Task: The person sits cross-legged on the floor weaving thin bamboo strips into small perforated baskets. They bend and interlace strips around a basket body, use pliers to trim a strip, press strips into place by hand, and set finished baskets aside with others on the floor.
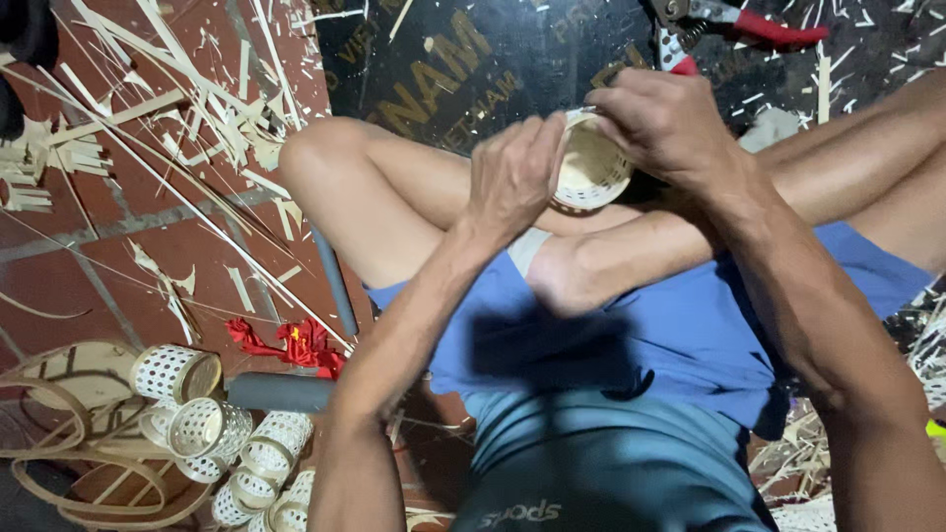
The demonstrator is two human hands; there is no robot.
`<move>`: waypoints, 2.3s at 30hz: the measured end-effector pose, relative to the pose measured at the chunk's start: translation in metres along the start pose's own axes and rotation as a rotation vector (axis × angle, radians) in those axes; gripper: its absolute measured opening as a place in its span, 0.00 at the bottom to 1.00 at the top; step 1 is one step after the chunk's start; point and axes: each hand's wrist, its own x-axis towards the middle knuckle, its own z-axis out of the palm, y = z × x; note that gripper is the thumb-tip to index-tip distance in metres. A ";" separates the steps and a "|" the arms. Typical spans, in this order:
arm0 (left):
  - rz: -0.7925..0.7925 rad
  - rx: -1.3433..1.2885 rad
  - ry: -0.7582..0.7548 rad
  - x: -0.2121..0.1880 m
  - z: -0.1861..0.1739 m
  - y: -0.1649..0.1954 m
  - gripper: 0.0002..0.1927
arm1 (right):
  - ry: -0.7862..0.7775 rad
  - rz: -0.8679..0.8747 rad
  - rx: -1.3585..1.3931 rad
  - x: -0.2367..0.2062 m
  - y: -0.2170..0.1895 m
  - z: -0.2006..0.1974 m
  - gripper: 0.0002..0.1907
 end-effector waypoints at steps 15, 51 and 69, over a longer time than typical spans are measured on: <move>0.062 -0.073 -0.073 0.009 -0.004 -0.012 0.15 | -0.057 0.026 -0.162 -0.018 -0.005 0.014 0.10; -0.801 -1.229 -0.187 -0.006 -0.004 -0.023 0.17 | 0.128 0.164 0.133 -0.037 0.000 0.036 0.07; -0.904 -1.219 0.004 -0.015 0.018 -0.024 0.23 | 0.178 0.850 1.037 -0.038 -0.003 0.024 0.15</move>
